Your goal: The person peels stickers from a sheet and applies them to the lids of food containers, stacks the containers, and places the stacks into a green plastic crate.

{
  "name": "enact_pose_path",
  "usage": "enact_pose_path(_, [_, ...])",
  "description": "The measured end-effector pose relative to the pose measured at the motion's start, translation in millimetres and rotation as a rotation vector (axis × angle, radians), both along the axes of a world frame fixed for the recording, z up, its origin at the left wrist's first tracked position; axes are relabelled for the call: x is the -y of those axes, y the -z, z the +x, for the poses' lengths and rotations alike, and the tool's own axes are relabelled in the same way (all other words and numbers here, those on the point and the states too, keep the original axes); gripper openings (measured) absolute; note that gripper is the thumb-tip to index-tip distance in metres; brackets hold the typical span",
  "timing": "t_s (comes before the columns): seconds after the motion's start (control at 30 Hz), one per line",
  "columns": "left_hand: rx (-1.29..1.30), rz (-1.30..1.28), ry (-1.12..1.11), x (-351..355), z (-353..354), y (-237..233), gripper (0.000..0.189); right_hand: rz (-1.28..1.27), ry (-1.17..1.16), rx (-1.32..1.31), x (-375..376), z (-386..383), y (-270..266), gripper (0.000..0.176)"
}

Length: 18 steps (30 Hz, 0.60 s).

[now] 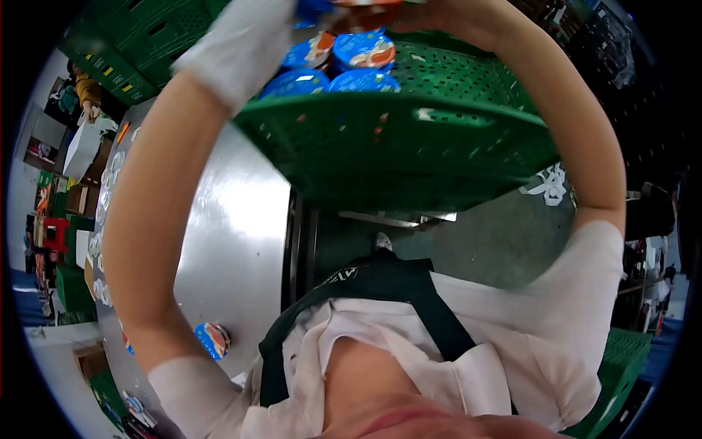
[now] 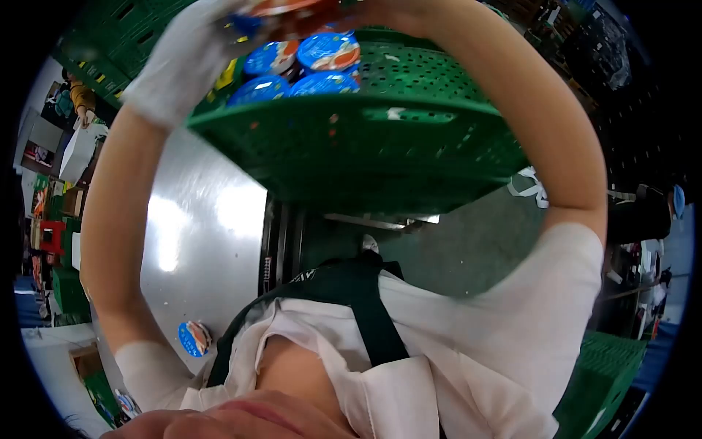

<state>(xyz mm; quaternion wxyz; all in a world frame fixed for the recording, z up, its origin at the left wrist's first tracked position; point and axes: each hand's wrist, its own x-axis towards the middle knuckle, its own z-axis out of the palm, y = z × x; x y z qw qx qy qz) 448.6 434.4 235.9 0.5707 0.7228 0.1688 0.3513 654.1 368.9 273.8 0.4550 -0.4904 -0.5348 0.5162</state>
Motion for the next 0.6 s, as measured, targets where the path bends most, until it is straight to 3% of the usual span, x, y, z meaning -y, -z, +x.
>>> enact_pose_path(0.03, [0.02, -0.349, -0.029, -12.7, 42.1, -6.0, 0.044, -0.07, 0.14, -0.062, -1.0, 22.3, 1.5, 0.024])
enact_pose_path(0.07, [0.067, -0.283, 0.108, -77.5, 77.5, 37.5, 0.023, -0.067, 0.057, 0.028, -21.0, 72.9, 20.7, 0.038])
enact_pose_path(0.1, [0.007, -0.285, 0.179, -80.7, 118.8, 45.2, 0.025, -0.049, -0.022, 0.123, -42.6, 116.1, 46.1, 0.052])
enact_pose_path(0.13, [-0.061, -0.37, 0.089, -82.0, 151.9, 54.4, 0.02, -0.171, 0.214, -0.049, -51.2, 131.5, 60.0, 0.054])
enact_pose_path(0.17, [-0.048, -0.519, 0.077, -92.5, 180.5, 71.4, 0.019, -0.244, 0.104, -0.15, -72.2, 168.2, 84.3, 0.047])
enact_pose_path(0.2, [-0.11, -0.591, 0.071, -106.0, 204.8, 90.0, 0.024, -0.301, 0.187, -0.098, -88.5, 190.4, 105.8, 0.049])
enact_pose_path(0.3, [-0.227, -0.646, -0.037, -134.8, 255.0, 148.5, 0.025, -0.508, 0.233, -0.226, -114.5, 221.7, 153.9, 0.05])
enact_pose_path(0.37, [-0.428, -0.679, -0.156, -166.5, 272.2, 188.1, 0.04, -0.545, 0.265, -0.247, -132.5, 233.5, 190.1, 0.053])
enact_pose_path(0.4, [-0.586, -0.595, -0.168, -140.8, 260.0, 149.7, 0.058, -0.555, 0.253, -0.248, -136.8, 233.4, 189.7, 0.053])
enact_pose_path(0.5, [-0.441, -0.577, -0.152, -121.3, 238.5, 117.0, 0.061, -0.625, 0.291, -0.213, -150.9, 225.2, 192.7, 0.054])
enact_pose_path(0.6, [-0.469, -0.375, 0.172, -89.8, 173.4, 41.8, 0.062, -0.585, 0.265, -0.258, -169.4, 213.6, 202.9, 0.05])
